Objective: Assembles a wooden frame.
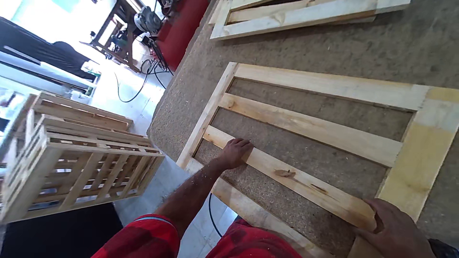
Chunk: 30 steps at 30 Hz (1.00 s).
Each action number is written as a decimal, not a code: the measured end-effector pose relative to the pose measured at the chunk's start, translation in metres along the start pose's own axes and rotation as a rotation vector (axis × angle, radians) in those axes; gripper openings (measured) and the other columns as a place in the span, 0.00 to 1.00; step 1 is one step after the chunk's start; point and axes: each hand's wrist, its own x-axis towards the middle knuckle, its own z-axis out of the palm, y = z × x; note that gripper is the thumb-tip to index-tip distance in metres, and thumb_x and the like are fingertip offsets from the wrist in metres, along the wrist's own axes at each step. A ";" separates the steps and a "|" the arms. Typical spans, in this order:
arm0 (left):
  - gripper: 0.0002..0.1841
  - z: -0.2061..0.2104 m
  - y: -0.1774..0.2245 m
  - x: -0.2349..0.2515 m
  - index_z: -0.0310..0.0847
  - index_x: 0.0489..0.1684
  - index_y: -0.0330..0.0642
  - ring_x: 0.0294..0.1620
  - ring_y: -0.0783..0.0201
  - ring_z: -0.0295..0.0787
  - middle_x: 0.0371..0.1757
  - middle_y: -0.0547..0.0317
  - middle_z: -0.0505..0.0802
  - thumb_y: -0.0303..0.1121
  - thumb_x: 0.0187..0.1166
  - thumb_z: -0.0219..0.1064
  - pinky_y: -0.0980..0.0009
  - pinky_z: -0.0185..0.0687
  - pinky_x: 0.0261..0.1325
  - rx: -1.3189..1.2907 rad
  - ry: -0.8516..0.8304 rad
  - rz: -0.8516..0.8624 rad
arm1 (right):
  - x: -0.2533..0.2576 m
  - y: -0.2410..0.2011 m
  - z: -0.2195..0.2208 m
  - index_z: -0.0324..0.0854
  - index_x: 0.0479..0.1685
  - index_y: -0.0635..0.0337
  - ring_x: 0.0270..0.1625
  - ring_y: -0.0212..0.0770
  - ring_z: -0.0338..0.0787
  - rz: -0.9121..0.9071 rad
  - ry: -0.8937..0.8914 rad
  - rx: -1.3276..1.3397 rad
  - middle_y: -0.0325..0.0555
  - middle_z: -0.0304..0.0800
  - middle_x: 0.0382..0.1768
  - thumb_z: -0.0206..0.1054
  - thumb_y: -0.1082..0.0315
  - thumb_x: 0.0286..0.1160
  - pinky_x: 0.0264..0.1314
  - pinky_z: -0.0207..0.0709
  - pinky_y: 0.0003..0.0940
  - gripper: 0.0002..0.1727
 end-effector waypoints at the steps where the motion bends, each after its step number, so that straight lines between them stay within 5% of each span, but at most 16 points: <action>1: 0.42 -0.001 0.001 0.001 0.73 0.82 0.60 0.87 0.53 0.67 0.83 0.65 0.79 0.43 0.60 0.85 0.42 0.61 0.87 0.022 -0.023 -0.009 | 0.000 -0.001 0.001 0.74 0.81 0.57 0.74 0.72 0.78 0.007 0.000 -0.013 0.67 0.76 0.75 0.90 0.45 0.39 0.73 0.71 0.70 0.57; 5: 0.46 -0.013 0.010 0.013 0.71 0.81 0.51 0.88 0.49 0.65 0.82 0.53 0.78 0.44 0.55 0.88 0.35 0.45 0.91 0.069 -0.135 -0.003 | 0.000 -0.016 -0.006 0.73 0.79 0.59 0.75 0.73 0.77 0.024 -0.017 -0.051 0.70 0.75 0.75 0.92 0.57 0.38 0.73 0.73 0.70 0.55; 9: 0.35 -0.041 0.020 0.006 0.77 0.71 0.49 0.71 0.50 0.82 0.66 0.52 0.88 0.46 0.61 0.85 0.47 0.68 0.83 0.121 -0.028 0.026 | -0.013 -0.044 -0.027 0.77 0.75 0.65 0.68 0.78 0.80 0.062 0.047 -0.075 0.79 0.76 0.67 0.89 0.60 0.49 0.67 0.76 0.71 0.46; 11: 0.21 -0.040 0.024 -0.003 0.85 0.62 0.49 0.61 0.50 0.89 0.54 0.52 0.92 0.37 0.69 0.78 0.50 0.83 0.68 0.109 0.114 0.037 | -0.022 -0.042 -0.026 0.85 0.58 0.70 0.61 0.74 0.84 0.038 0.099 -0.077 0.76 0.82 0.58 0.83 0.62 0.61 0.62 0.80 0.67 0.27; 13: 0.12 -0.021 0.024 -0.009 0.90 0.53 0.54 0.56 0.51 0.87 0.48 0.55 0.91 0.32 0.73 0.72 0.51 0.85 0.58 0.090 0.234 0.056 | -0.023 -0.037 -0.015 0.87 0.47 0.69 0.57 0.70 0.88 0.002 0.142 -0.113 0.72 0.86 0.51 0.77 0.67 0.65 0.58 0.83 0.63 0.15; 15: 0.16 0.001 0.023 -0.014 0.91 0.57 0.61 0.61 0.51 0.86 0.56 0.54 0.90 0.30 0.75 0.69 0.51 0.84 0.61 0.056 0.322 0.054 | -0.022 -0.039 -0.007 0.86 0.54 0.68 0.64 0.73 0.84 0.011 0.143 -0.121 0.75 0.82 0.61 0.81 0.67 0.58 0.66 0.78 0.67 0.23; 16: 0.20 0.010 0.023 -0.018 0.90 0.62 0.64 0.68 0.50 0.84 0.67 0.54 0.88 0.29 0.74 0.70 0.50 0.83 0.67 0.045 0.331 0.048 | -0.023 -0.041 -0.005 0.83 0.66 0.67 0.71 0.77 0.79 0.032 0.109 -0.135 0.78 0.75 0.72 0.84 0.62 0.55 0.73 0.73 0.71 0.34; 19: 0.34 0.021 0.030 -0.027 0.75 0.82 0.65 0.88 0.51 0.66 0.87 0.57 0.74 0.37 0.70 0.75 0.48 0.68 0.84 0.055 0.184 0.023 | -0.032 -0.043 0.007 0.63 0.89 0.62 0.82 0.81 0.67 0.033 0.005 -0.246 0.74 0.61 0.86 0.82 0.37 0.55 0.79 0.61 0.76 0.60; 22: 0.44 0.020 0.028 -0.022 0.61 0.91 0.66 0.95 0.52 0.49 0.92 0.61 0.65 0.48 0.68 0.78 0.38 0.47 0.91 0.035 0.010 -0.004 | -0.036 -0.038 0.015 0.61 0.89 0.66 0.83 0.80 0.66 -0.003 0.003 -0.296 0.70 0.67 0.85 0.79 0.41 0.62 0.82 0.59 0.74 0.56; 26: 0.47 0.006 0.016 -0.005 0.66 0.87 0.62 0.89 0.51 0.64 0.83 0.61 0.77 0.48 0.61 0.85 0.32 0.50 0.89 0.019 -0.065 0.082 | -0.027 -0.031 0.015 0.66 0.86 0.65 0.79 0.78 0.73 -0.016 0.058 -0.287 0.71 0.75 0.78 0.84 0.47 0.57 0.79 0.64 0.73 0.54; 30: 0.45 0.000 0.010 0.001 0.68 0.86 0.60 0.87 0.52 0.67 0.83 0.61 0.78 0.49 0.62 0.85 0.36 0.56 0.87 0.022 -0.049 0.083 | -0.012 -0.026 0.014 0.70 0.84 0.63 0.76 0.77 0.76 -0.034 0.097 -0.280 0.68 0.78 0.76 0.82 0.43 0.56 0.74 0.68 0.74 0.53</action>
